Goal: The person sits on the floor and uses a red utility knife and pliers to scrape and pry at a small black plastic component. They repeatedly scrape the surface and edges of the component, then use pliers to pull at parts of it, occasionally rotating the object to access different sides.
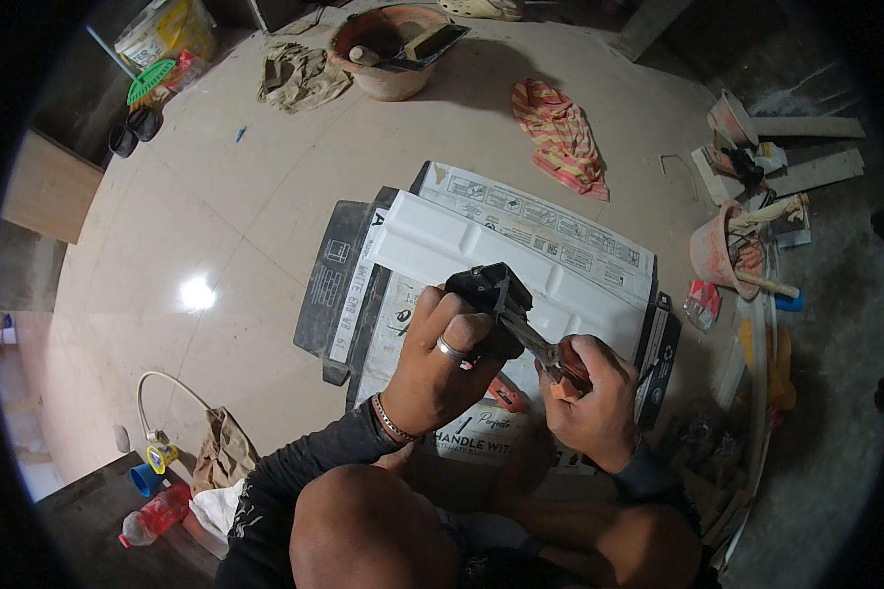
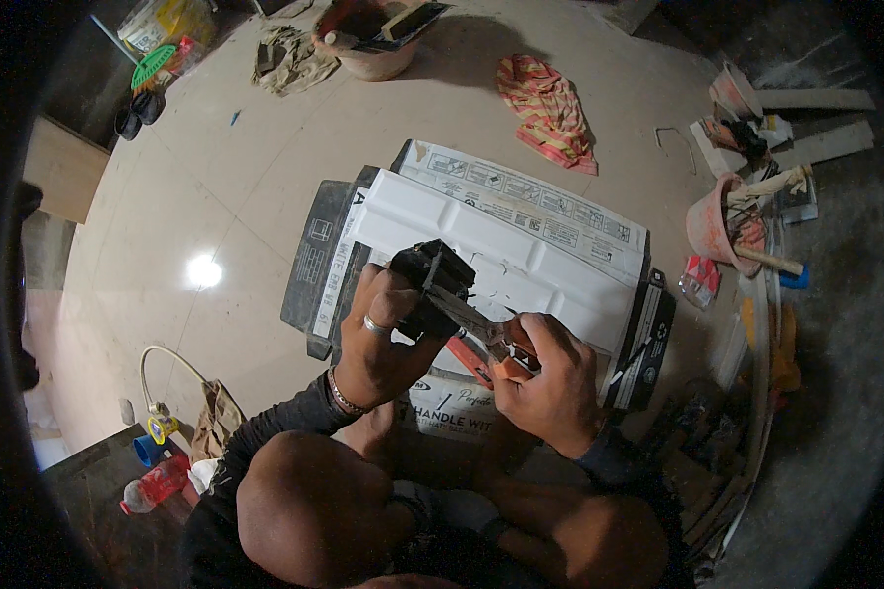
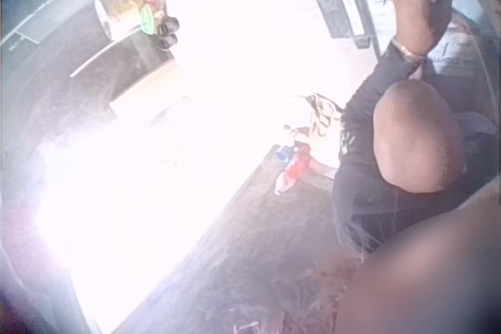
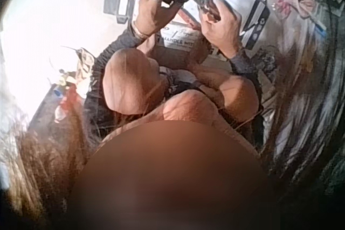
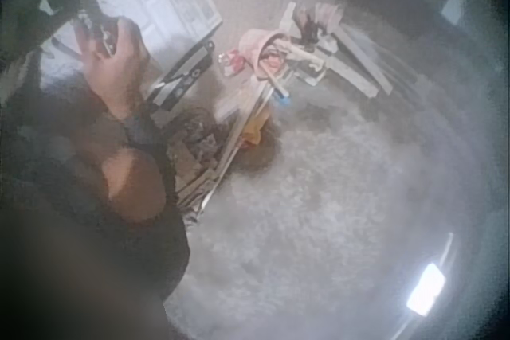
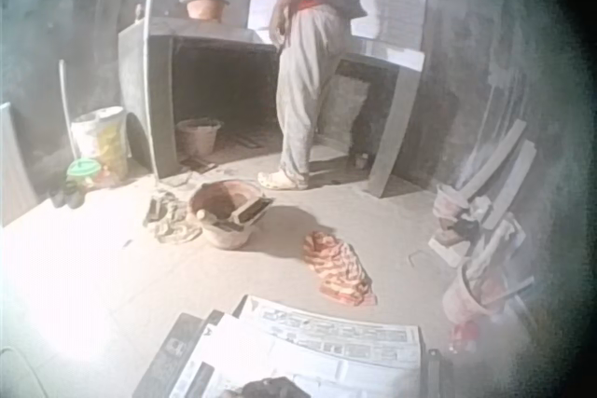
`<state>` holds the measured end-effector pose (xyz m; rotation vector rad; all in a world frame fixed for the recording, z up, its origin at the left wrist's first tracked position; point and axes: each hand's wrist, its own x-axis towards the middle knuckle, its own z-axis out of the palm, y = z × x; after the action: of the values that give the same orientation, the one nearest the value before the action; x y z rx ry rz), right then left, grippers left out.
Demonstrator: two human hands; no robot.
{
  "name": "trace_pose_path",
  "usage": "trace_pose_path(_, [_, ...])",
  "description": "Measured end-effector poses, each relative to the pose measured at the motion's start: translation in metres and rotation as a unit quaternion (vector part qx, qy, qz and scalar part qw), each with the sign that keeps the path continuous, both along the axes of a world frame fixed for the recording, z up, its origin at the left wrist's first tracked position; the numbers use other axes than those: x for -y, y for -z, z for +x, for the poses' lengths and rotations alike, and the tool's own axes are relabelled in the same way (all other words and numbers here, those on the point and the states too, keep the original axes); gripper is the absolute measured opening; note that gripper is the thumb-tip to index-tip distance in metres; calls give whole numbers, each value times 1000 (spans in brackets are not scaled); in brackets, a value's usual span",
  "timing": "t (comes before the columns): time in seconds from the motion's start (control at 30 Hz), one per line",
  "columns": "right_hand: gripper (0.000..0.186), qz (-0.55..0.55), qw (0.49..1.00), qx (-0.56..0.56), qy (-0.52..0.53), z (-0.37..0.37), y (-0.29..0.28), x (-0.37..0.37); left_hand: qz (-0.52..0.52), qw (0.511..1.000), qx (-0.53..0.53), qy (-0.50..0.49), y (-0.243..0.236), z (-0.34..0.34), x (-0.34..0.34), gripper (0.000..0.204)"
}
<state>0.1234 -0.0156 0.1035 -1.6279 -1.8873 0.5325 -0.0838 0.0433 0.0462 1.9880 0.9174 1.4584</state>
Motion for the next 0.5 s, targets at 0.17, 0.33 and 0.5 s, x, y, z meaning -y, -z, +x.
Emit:
trace_pose_path(0.17, [23, 5, 1000, 13, 0, 1, 4, 0, 3, 1000, 1, -19, 1, 3, 1, 54])
trace_pose_path(0.33, [18, -7, 1000, -16, -20, 2, 5, -3, 10, 1000, -28, 0, 3, 4, 2, 55])
trace_pose_path(0.5, [25, -57, 996, -47, 54, 5, -9, -7, -4, 999, -38, -35, 4, 5, 1, 55])
